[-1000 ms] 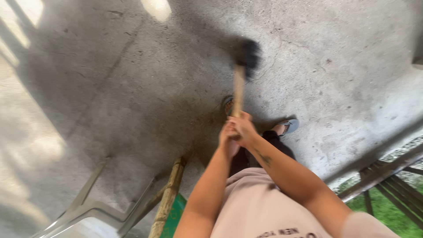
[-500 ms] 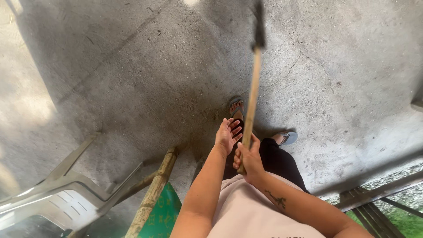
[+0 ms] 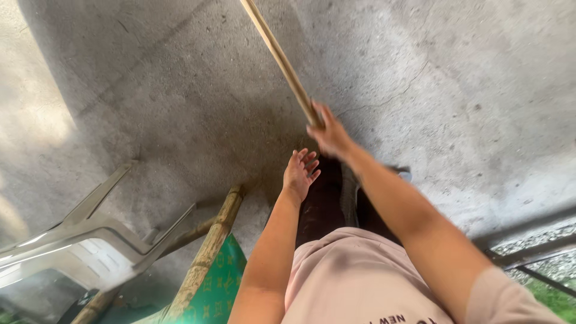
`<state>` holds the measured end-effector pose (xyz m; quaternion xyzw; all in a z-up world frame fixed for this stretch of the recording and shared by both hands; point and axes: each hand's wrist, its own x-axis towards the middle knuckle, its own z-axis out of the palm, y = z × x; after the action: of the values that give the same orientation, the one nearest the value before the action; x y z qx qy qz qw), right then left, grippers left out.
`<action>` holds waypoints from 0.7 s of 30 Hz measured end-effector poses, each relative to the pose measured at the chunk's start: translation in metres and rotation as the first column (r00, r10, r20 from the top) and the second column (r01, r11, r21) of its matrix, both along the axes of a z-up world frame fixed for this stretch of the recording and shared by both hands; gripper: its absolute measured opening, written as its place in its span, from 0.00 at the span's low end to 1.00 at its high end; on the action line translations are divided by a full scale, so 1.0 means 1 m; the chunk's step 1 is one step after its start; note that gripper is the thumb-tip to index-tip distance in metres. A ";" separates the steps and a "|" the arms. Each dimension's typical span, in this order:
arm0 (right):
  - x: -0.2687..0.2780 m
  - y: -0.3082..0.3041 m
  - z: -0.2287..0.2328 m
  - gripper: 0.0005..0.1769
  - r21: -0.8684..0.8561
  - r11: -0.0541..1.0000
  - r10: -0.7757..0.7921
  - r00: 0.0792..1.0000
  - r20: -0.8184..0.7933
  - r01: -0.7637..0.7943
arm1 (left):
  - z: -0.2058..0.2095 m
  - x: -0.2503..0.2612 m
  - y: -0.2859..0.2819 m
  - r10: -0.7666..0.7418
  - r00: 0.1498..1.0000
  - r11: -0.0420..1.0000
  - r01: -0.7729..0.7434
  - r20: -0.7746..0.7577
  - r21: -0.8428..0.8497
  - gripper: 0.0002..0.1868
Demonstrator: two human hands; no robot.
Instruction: The person sweeps a concrete floor with a broom, moving debris toward a corner. The person navigates around a parked motorcycle and a green tarp while sweeping.
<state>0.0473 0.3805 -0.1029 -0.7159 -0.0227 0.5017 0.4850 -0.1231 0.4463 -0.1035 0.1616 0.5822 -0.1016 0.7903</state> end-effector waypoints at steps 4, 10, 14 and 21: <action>-0.096 -0.055 0.096 0.37 -0.047 0.914 -0.402 0.885 -0.236 0.403 | -0.005 -0.004 -0.007 -0.012 0.999 0.999 0.010 -0.048 -0.032 0.29; -0.118 -0.038 0.088 0.29 -0.434 0.614 -0.783 0.438 -0.442 0.659 | -0.020 -0.014 -0.020 -0.084 0.984 0.996 0.090 -0.155 0.026 0.28; -0.066 0.021 0.013 0.26 -0.243 0.720 -0.603 0.411 -0.684 0.650 | -0.034 -0.046 -0.022 -0.057 0.978 0.994 0.073 -0.199 0.078 0.26; 0.021 0.042 -0.004 0.37 0.041 0.946 -0.192 0.659 -0.727 0.320 | -0.030 -0.084 0.014 0.029 0.952 0.991 0.013 -0.306 0.133 0.24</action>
<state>0.0685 0.4222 -0.1074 -0.4175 0.2271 0.6625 0.5790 -0.2067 0.4599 -0.1337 0.1939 0.7042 -0.0831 0.6779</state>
